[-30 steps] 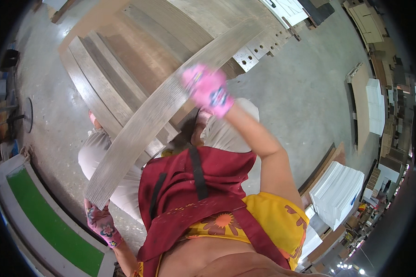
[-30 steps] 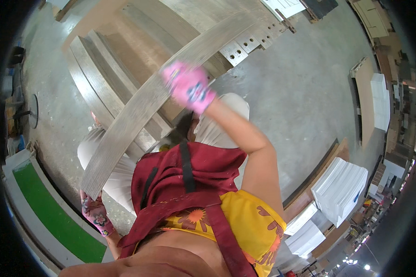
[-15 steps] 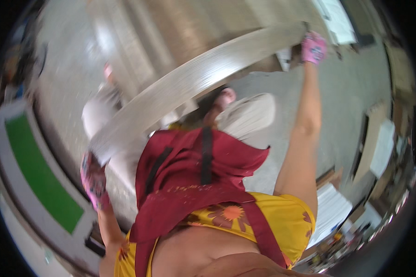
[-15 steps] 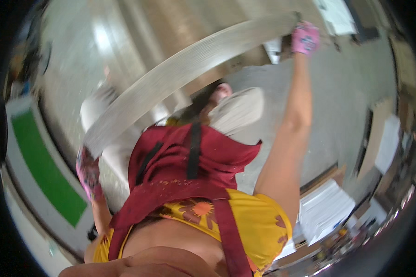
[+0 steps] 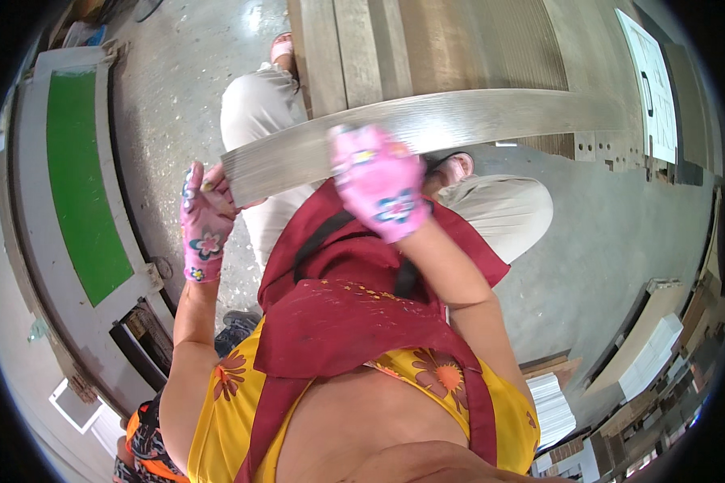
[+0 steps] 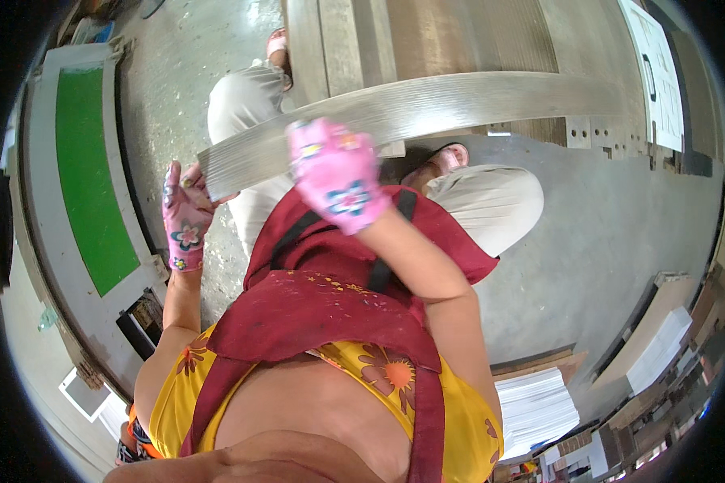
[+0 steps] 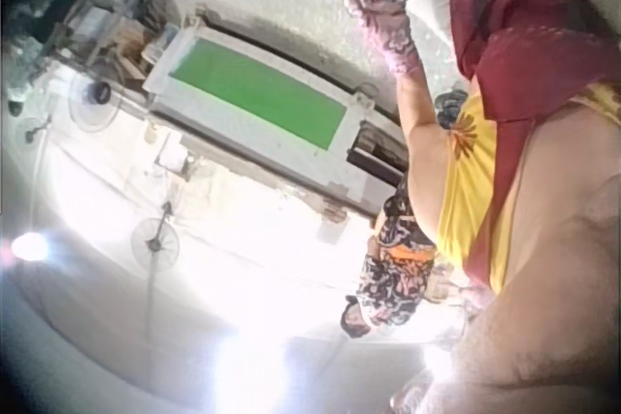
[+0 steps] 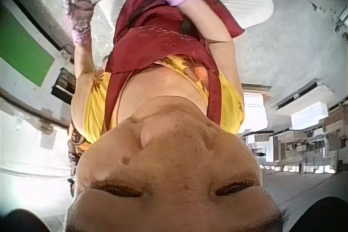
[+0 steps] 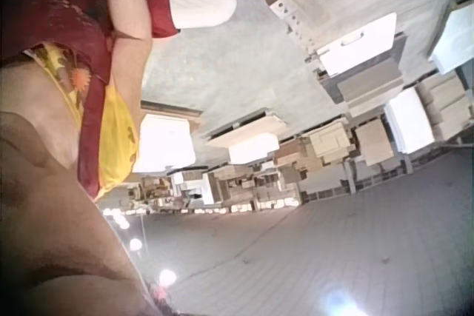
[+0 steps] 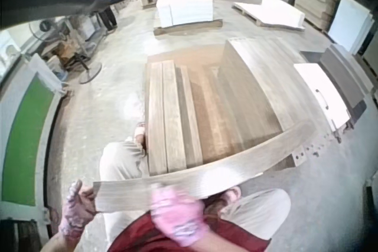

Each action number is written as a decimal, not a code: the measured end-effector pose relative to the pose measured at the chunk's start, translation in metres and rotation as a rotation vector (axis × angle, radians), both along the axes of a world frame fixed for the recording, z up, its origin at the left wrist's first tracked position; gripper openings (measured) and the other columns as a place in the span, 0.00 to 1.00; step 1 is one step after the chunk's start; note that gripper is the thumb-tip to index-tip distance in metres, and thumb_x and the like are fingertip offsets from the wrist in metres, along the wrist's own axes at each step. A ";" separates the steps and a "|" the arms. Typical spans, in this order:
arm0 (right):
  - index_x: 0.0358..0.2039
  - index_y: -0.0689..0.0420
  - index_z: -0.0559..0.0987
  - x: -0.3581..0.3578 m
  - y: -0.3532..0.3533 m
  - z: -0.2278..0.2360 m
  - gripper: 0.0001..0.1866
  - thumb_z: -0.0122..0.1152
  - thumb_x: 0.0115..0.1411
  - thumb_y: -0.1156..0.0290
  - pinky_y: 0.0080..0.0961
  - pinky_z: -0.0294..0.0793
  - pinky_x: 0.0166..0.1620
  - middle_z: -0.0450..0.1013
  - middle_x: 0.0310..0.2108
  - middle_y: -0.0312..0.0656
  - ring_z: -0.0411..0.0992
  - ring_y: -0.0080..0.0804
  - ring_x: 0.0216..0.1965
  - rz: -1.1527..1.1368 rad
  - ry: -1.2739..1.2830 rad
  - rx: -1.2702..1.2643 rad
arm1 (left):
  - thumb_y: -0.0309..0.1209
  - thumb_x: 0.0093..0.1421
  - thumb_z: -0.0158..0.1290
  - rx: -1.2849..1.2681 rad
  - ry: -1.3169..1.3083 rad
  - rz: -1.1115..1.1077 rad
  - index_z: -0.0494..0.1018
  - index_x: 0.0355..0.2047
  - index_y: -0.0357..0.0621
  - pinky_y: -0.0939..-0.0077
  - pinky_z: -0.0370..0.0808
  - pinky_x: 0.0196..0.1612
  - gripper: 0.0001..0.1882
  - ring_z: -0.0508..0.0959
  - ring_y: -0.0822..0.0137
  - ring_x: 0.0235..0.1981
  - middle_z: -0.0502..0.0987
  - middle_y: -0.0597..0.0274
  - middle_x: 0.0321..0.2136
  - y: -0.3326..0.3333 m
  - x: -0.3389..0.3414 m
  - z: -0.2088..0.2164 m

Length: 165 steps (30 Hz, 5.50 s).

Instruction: The person scrapes the edges and corners of wooden planks using a small handheld blade, handling each piece one by one and moving the tool along the sides.

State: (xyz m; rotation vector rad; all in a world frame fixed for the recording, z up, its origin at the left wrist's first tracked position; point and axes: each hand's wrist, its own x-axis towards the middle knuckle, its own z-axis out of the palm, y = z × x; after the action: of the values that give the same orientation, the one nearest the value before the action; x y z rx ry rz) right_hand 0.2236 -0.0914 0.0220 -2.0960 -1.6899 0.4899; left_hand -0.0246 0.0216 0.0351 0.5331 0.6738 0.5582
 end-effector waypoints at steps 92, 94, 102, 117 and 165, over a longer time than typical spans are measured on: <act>0.37 0.61 0.77 0.133 0.077 -0.273 0.12 0.59 0.50 0.75 0.17 0.63 0.46 0.73 0.38 0.38 0.68 0.23 0.41 -0.765 1.445 0.290 | 0.26 0.56 0.47 0.430 0.297 -0.586 0.63 0.29 0.40 0.62 0.66 0.52 0.04 0.68 0.63 0.41 0.66 0.60 0.32 -0.152 0.149 -0.253; 0.35 0.59 0.77 0.123 0.082 -0.273 0.10 0.59 0.50 0.76 0.17 0.64 0.43 0.74 0.35 0.37 0.69 0.22 0.37 -0.698 1.384 0.324 | 0.25 0.56 0.46 0.746 0.409 -0.721 0.63 0.28 0.40 0.63 0.67 0.51 0.03 0.69 0.63 0.40 0.66 0.60 0.31 -0.147 0.153 -0.248; 0.39 0.62 0.75 0.177 0.066 -0.244 0.11 0.55 0.53 0.77 0.18 0.69 0.43 0.73 0.39 0.38 0.71 0.24 0.40 -0.630 1.528 0.231 | 0.30 0.59 0.44 -0.459 0.265 -0.276 0.61 0.49 0.37 0.64 0.67 0.52 0.18 0.69 0.60 0.46 0.69 0.54 0.42 -0.145 0.191 -0.221; 0.41 0.66 0.69 0.277 -0.031 -0.094 0.12 0.48 0.55 0.82 0.30 0.71 0.47 0.69 0.42 0.47 0.69 0.39 0.45 -0.756 2.024 0.907 | 0.31 0.57 0.47 -0.064 0.520 -0.522 0.63 0.49 0.38 0.79 0.70 0.35 0.20 0.73 0.69 0.34 0.74 0.60 0.35 -0.150 0.429 -0.315; 0.30 0.54 0.76 0.137 -0.009 -0.111 0.07 0.54 0.56 0.66 0.16 0.58 0.19 0.67 0.19 0.28 0.61 0.16 0.16 -0.591 1.523 0.241 | 0.29 0.56 0.51 0.200 0.365 -0.731 0.65 0.48 0.37 0.79 0.72 0.34 0.19 0.73 0.72 0.34 0.73 0.60 0.37 -0.119 0.103 -0.041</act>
State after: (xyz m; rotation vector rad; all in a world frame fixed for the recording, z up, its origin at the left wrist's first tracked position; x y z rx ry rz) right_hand 0.3607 -0.1000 -0.0894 -1.1872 -0.2148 1.1472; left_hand 0.0784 -0.0973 -0.0064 1.0244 0.7102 -0.1696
